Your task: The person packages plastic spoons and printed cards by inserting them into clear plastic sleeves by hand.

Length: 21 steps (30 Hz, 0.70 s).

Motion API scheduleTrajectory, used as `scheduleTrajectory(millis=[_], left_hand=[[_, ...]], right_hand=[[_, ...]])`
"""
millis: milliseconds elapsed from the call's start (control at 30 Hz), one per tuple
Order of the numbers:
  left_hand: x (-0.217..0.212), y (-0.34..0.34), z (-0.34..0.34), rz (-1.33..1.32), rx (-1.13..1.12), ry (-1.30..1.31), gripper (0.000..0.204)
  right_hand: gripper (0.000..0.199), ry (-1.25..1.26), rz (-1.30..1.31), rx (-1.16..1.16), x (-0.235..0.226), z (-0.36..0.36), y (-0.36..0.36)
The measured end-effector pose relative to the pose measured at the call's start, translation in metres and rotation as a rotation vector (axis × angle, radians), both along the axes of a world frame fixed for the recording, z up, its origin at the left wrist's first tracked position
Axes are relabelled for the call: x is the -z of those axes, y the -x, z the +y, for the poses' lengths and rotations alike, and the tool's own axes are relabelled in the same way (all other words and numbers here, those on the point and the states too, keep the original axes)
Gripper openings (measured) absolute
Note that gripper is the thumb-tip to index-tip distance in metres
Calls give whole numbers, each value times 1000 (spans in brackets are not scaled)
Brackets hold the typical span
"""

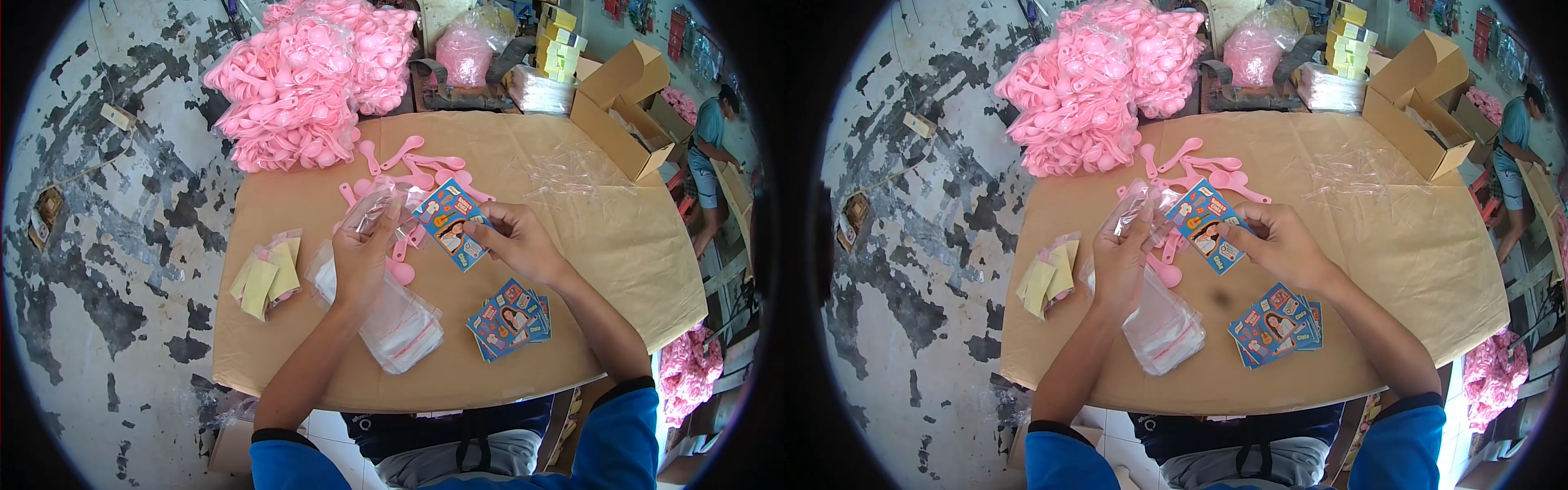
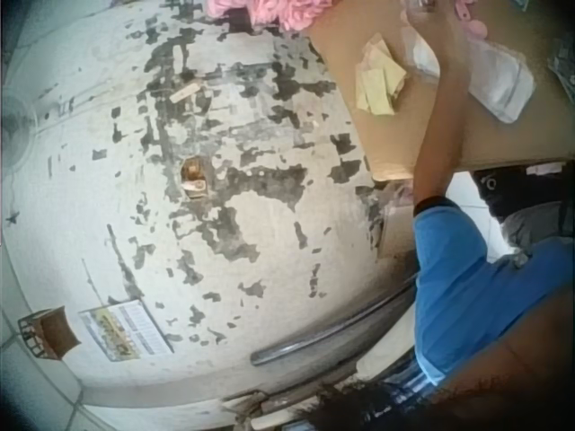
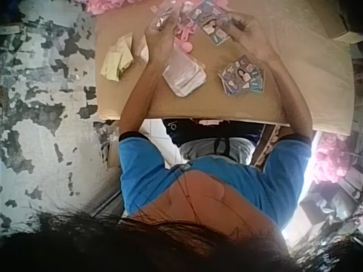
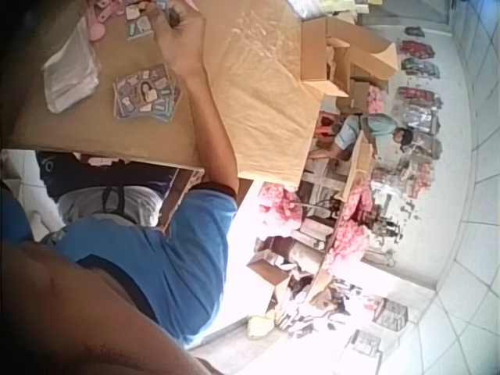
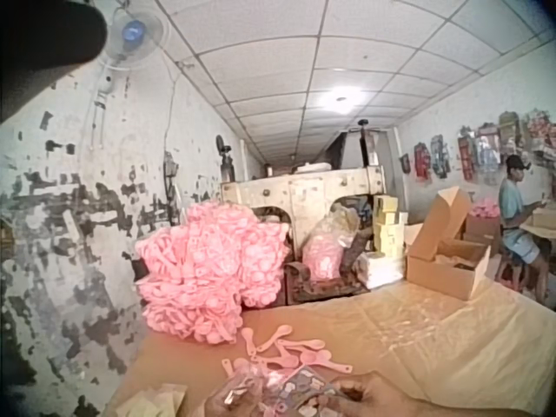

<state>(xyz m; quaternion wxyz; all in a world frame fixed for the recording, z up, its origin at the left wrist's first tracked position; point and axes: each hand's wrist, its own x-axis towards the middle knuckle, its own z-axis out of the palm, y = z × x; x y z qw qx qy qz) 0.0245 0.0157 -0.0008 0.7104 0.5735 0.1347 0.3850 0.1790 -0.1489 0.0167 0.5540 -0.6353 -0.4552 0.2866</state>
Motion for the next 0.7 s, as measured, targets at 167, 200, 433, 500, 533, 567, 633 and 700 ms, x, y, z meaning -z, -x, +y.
scheduleTrajectory(millis=[167,200,433,500,533,567,633,700], left_hand=[[-3,-1,-6,-1,114,4,42],[-2,-1,-8,-2,116,4,42],[-7,0,-15,-79,166,2,45],[-7,1,-15,-66,198,-21,47],[-6,0,-14,-81,261,39,48],[-6,0,-13,-95,319,96,49],[5,1,-6,-117,449,151,52],[8,1,-9,-142,584,206,54]], right_hand=[[20,-138,-47,12,8,5,1],[16,-162,-98,23,8,6,1],[10,-275,-36,-11,10,3,3],[11,-276,-101,34,8,1,3],[14,-278,-167,78,6,-1,4],[14,-278,-166,74,4,-1,4],[22,-482,-781,238,-4,-1,3],[22,-500,-1030,231,-11,-6,-2]])
